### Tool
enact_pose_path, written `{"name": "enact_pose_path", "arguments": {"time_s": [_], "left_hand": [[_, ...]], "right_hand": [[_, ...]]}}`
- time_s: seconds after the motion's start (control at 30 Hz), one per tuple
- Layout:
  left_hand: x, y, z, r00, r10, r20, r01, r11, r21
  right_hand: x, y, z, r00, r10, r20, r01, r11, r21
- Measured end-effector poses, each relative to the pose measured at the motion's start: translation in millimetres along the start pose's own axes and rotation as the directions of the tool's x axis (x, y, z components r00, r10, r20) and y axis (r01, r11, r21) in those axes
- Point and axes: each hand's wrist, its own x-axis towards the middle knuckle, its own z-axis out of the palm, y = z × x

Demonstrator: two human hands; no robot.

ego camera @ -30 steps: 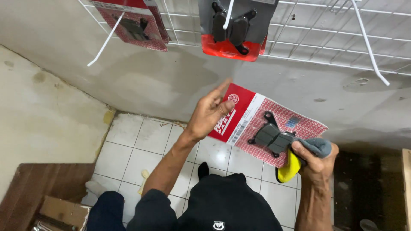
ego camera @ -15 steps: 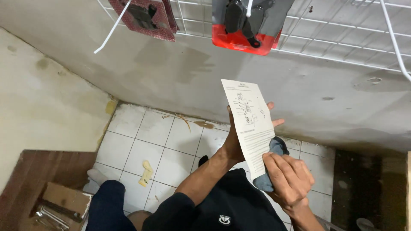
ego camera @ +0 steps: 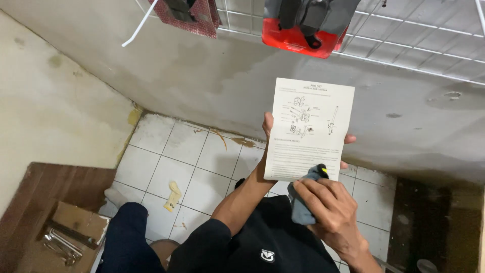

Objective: The person wipes the plastic packaging of two brake pad kits with a yellow and gray cloth. They first clean a Federal Parts kit, then a Yamaha kit, before placing both back on a wall-mounted wire rack.

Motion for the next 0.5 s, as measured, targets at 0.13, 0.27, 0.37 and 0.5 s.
{"name": "enact_pose_path", "arguments": {"time_s": [0.13, 0.27, 0.37, 0.5], "left_hand": [[-6, 3, -5, 0.999, 0.031, -0.012, -0.031, 0.999, 0.014], [-12, 1, -13, 0.998, 0.057, -0.04, -0.056, 0.998, 0.021], [-13, -1, -19, 0.997, 0.058, -0.057, -0.056, 0.998, 0.025], [-9, -1, -26, 0.996, 0.05, -0.076, -0.048, 0.998, 0.035]], "right_hand": [[-8, -2, -20, 0.989, 0.141, 0.039, -0.146, 0.945, 0.294], [-28, 11, -19, 0.885, 0.416, -0.211, -0.326, 0.875, 0.357], [-22, 16, -13, 0.779, 0.406, -0.478, -0.285, 0.908, 0.307], [2, 18, 19, 0.816, 0.141, -0.561, -0.172, 0.985, -0.002]]}}
